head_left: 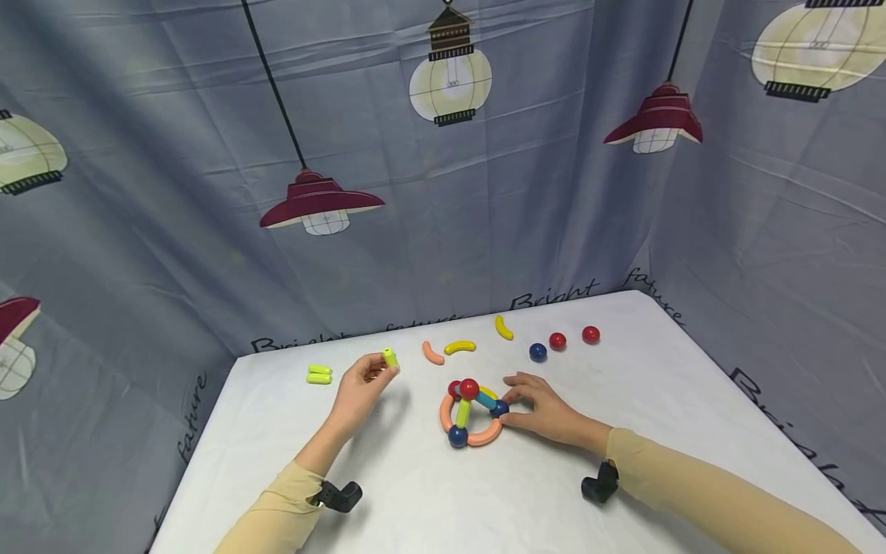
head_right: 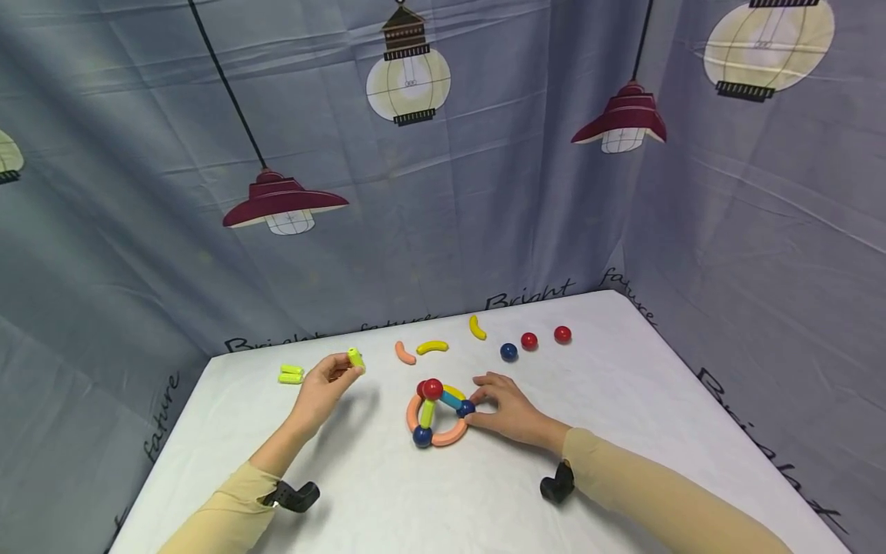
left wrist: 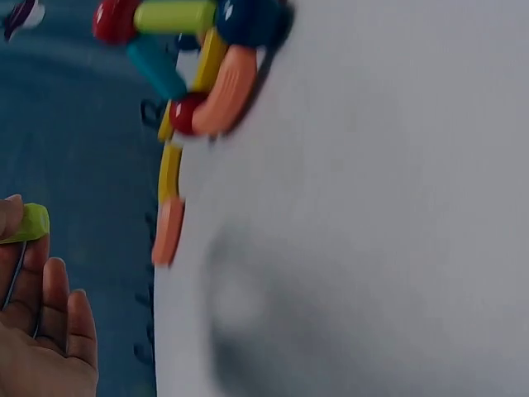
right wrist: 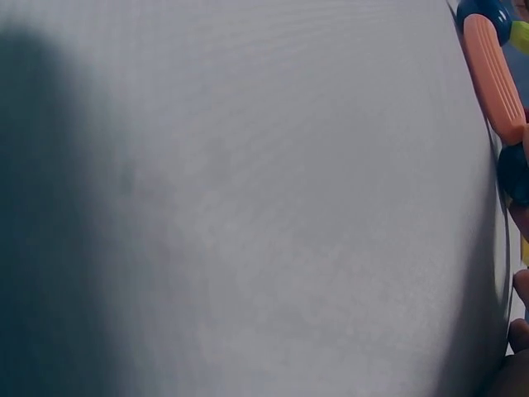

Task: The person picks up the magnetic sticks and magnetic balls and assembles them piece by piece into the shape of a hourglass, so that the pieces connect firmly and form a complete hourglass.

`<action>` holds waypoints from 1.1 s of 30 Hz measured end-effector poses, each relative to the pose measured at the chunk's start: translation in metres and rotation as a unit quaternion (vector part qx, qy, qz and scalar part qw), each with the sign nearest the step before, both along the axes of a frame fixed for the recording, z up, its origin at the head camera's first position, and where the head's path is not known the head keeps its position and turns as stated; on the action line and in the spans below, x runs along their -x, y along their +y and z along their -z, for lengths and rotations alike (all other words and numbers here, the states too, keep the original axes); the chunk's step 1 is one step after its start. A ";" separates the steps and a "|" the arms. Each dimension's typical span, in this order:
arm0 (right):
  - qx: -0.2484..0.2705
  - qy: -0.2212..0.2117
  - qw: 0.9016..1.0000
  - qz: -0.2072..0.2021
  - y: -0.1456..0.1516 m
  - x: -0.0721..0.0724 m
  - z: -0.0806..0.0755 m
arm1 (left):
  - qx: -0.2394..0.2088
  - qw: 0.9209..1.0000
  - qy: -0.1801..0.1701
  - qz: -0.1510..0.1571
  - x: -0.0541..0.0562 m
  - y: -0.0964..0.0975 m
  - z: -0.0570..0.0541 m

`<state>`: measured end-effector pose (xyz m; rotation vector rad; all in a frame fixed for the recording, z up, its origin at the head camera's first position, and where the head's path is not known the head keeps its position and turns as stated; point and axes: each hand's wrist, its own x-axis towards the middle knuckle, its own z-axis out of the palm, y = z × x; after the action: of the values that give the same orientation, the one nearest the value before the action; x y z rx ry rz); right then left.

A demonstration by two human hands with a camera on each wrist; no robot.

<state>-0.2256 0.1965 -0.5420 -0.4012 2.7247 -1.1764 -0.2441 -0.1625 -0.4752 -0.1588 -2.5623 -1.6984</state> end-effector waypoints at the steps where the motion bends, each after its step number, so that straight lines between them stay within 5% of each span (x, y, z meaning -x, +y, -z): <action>1: 0.001 -0.001 1.000 -0.001 0.000 0.000 -0.001 | -0.008 1.000 -0.002 0.012 -0.003 0.007 -0.001; 8: -0.001 -0.001 1.000 -0.003 -0.001 -0.001 -0.004 | -0.058 0.995 -0.021 0.075 -0.017 0.047 -0.002; 17: 0.001 0.001 1.000 -0.003 0.000 0.000 -0.002 | -0.070 0.991 -0.020 0.111 -0.021 0.073 0.001; 33: -0.005 0.003 1.000 0.001 -0.002 0.000 -0.002 | -0.085 0.990 -0.018 0.111 -0.022 0.083 0.003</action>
<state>-0.2253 0.1947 -0.5403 -0.4017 2.7355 -1.1623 -0.2223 -0.0795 -0.4785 -0.4216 -2.4879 -2.0029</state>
